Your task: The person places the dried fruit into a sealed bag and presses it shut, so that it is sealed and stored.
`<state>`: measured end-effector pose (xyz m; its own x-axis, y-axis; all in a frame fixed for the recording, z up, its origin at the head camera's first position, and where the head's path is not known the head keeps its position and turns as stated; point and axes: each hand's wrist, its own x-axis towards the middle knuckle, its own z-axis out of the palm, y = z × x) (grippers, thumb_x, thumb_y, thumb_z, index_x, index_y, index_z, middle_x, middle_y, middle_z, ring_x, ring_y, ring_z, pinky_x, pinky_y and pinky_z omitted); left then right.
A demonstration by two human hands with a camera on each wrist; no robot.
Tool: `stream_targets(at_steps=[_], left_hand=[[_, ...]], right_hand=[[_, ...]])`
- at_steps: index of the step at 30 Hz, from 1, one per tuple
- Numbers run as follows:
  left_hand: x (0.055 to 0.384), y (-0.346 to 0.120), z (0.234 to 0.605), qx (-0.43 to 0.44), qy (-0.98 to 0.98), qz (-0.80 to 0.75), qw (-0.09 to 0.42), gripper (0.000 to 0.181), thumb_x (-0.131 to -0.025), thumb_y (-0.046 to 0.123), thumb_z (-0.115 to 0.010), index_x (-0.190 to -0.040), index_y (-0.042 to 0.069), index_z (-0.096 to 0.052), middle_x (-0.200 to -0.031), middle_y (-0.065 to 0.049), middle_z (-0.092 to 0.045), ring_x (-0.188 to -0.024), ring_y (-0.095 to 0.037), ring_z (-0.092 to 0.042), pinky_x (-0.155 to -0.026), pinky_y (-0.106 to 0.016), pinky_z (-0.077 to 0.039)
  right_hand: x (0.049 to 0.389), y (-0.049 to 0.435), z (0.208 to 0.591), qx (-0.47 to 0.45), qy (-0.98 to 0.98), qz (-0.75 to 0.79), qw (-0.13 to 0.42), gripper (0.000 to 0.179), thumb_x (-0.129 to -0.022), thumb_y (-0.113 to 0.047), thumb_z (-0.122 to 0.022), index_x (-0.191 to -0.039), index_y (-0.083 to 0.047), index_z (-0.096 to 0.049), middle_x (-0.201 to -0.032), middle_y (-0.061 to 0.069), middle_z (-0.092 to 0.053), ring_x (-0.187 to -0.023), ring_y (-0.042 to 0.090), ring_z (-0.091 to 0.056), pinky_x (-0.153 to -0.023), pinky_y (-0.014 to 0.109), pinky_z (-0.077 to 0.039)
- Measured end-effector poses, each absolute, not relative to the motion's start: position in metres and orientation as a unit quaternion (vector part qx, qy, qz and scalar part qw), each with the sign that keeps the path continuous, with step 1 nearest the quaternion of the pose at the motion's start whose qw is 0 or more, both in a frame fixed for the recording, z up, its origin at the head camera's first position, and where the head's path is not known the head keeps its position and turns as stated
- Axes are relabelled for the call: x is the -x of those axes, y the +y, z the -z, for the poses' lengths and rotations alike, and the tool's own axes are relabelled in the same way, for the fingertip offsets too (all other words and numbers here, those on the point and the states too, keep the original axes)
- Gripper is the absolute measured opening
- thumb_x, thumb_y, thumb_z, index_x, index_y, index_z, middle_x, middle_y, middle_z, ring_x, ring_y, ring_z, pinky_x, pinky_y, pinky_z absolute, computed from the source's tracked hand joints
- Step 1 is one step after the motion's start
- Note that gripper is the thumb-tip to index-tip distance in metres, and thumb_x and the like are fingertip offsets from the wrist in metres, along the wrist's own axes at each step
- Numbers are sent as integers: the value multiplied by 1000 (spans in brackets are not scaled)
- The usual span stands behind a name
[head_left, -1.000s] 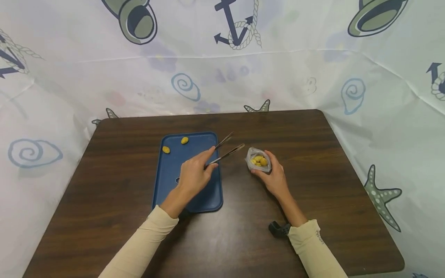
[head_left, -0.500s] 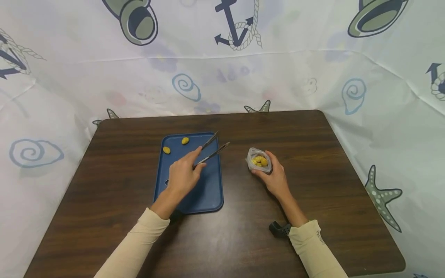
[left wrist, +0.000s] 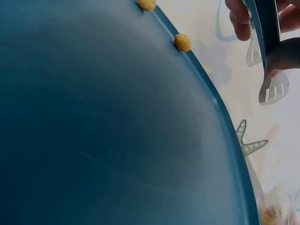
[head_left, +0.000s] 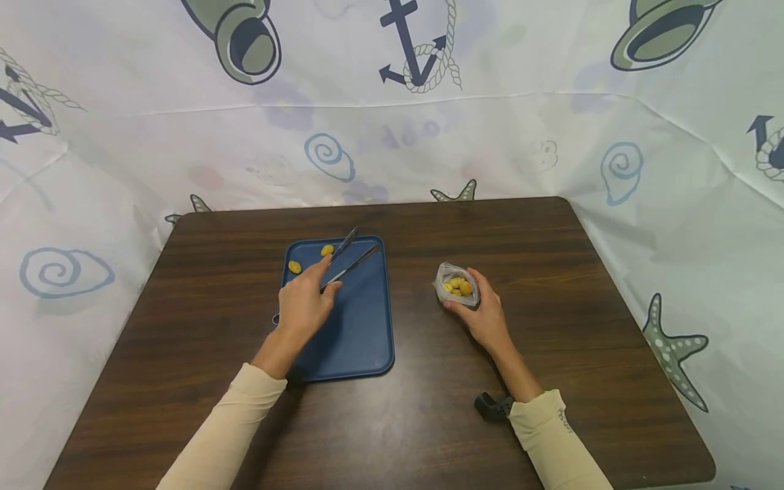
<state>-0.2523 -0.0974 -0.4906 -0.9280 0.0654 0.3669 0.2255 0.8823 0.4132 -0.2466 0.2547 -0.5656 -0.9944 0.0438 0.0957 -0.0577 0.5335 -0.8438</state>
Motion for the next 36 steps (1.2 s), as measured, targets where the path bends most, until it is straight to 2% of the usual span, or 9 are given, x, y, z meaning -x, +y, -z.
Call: stream_targets(at_steps=[2, 7, 12, 14, 19, 26, 36], left_hand=[[254, -100, 492, 71, -957, 229, 166, 58, -93, 23, -78, -145, 7, -60, -131, -18, -71, -51, -27, -60, -60, -53, -55], [261, -108, 494, 63, -960, 223, 159, 57, -93, 24, -77, -145, 7, -60, -126, -18, -74, -65, -35, -68, -63, -55, -55], [268, -114, 496, 51, -961, 223, 155, 58, -93, 23, -76, -146, 7, -59, -122, -18, -75, -53, -30, -58, -51, -47, -47], [271, -117, 497, 46, -962, 223, 152, 58, -93, 23, -76, -146, 6, -58, -122, -19, -75, -53, -31, -59, -50, -46, -45], [277, -123, 499, 40, -966, 215, 140, 57, -95, 23, -74, -146, 4, -57, -125, -23, -72, -70, -41, -69, -57, -52, -51], [283, -130, 504, 30, -971, 200, 125, 57, -96, 21, -73, -146, 2, -56, -129, -28, -69, -88, -50, -72, -68, -61, -56], [284, -133, 509, 16, -978, 178, 107, 54, -97, 20, -70, -146, 2, -56, -123, -30, -69, -86, -53, -70, -71, -63, -55]], right_hand=[[246, 255, 566, -6, -872, -486, 56, 88, -84, -37, -86, -157, -17, -40, -155, 14, -50, -142, 46, -42, -116, 66, -31], [246, 254, 565, -16, -870, -489, 66, 87, -84, -35, -87, -156, -15, -41, -152, 16, -52, -139, 44, -46, -114, 65, -34], [247, 255, 565, -16, -870, -489, 65, 87, -85, -36, -86, -156, -15, -41, -153, 14, -52, -140, 43, -46, -115, 63, -34], [247, 255, 566, -13, -870, -489, 62, 87, -85, -37, -85, -156, -16, -40, -153, 13, -51, -141, 44, -44, -115, 64, -33], [247, 255, 566, -13, -872, -486, 58, 88, -85, -37, -85, -157, -16, -39, -154, 14, -50, -142, 45, -43, -116, 65, -31], [247, 254, 566, -14, -871, -487, 56, 90, -85, -36, -86, -158, -16, -38, -154, 14, -50, -141, 45, -43, -116, 65, -31], [249, 255, 568, -13, -870, -489, 64, 88, -84, -34, -87, -157, -15, -40, -152, 15, -52, -139, 44, -46, -114, 64, -34]])
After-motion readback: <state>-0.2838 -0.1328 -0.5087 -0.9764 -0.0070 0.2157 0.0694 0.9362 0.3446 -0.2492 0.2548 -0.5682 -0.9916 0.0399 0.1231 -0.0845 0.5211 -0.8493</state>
